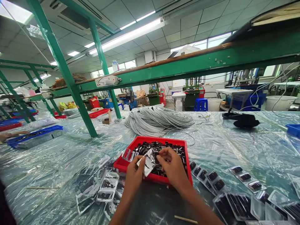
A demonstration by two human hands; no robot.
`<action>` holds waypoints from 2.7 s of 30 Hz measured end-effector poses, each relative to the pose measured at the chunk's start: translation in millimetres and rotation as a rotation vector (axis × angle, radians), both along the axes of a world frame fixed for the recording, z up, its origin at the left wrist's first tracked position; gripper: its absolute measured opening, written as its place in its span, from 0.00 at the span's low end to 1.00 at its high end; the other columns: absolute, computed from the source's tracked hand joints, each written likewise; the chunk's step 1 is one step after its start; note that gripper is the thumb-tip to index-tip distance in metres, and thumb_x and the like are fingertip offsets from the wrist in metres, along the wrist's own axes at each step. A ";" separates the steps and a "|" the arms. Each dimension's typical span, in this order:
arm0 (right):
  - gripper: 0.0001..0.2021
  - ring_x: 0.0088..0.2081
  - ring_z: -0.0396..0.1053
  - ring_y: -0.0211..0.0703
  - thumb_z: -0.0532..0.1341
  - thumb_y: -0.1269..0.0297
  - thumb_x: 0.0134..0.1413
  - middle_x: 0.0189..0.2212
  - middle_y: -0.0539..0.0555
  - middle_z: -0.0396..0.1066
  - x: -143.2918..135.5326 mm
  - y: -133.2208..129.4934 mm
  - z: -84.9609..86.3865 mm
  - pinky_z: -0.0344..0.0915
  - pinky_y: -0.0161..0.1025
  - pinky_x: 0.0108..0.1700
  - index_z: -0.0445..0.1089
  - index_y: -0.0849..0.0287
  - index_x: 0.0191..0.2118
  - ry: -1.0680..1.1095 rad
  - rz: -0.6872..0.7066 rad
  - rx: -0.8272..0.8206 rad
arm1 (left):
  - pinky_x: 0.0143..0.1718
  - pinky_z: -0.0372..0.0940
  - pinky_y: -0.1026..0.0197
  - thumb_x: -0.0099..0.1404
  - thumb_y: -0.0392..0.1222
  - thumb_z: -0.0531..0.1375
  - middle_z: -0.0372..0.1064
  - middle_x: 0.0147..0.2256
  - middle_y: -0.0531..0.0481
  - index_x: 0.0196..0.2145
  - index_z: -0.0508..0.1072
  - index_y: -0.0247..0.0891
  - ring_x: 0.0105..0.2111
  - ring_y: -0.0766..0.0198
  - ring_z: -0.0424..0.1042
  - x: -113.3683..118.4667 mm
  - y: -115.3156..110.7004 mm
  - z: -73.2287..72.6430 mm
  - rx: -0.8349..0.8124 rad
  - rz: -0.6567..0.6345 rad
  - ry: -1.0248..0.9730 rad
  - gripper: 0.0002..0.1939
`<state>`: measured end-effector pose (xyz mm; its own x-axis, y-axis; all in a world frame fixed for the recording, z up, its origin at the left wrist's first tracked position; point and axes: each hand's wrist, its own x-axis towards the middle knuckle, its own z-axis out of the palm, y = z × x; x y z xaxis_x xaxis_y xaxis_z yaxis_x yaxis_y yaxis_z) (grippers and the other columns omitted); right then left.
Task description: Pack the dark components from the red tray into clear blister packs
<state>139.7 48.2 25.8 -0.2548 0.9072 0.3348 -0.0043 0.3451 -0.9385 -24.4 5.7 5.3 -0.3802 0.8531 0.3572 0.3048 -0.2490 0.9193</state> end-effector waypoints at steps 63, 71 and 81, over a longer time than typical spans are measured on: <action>0.06 0.32 0.67 0.43 0.58 0.65 0.62 0.30 0.50 0.69 -21.3 -33.9 -10.9 0.65 0.35 0.34 0.68 0.56 0.32 -0.120 -0.007 0.317 | 0.20 0.62 0.66 0.66 0.49 0.55 0.66 0.20 0.58 0.30 0.65 0.40 0.16 0.67 0.65 -0.5 -6.6 9.1 0.012 -0.269 -0.268 0.12; 0.07 0.31 0.67 0.43 0.57 0.70 0.59 0.29 0.51 0.68 -23.3 -37.8 -12.6 0.65 0.37 0.36 0.68 0.56 0.30 -0.158 -0.012 0.500 | 0.14 0.60 0.67 0.59 0.50 0.61 0.64 0.15 0.59 0.27 0.63 0.40 0.13 0.68 0.63 -2.4 -5.0 9.9 -0.061 -0.305 -0.354 0.13; 0.17 0.29 0.72 0.42 0.67 0.50 0.54 0.28 0.54 0.73 -25.5 -34.5 -5.2 0.73 0.39 0.35 0.71 0.61 0.36 0.350 0.335 -0.383 | 0.09 0.45 0.74 0.57 0.54 0.62 0.54 0.11 0.64 0.28 0.64 0.38 0.10 0.76 0.49 5.5 1.3 -4.1 -0.078 -0.383 -0.556 0.17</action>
<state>114.2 13.7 20.5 -0.4804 0.8692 0.1168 -0.3847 -0.0892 -0.9187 -18.9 7.0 1.1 -0.1557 0.9795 0.1276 -0.3145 -0.1716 0.9336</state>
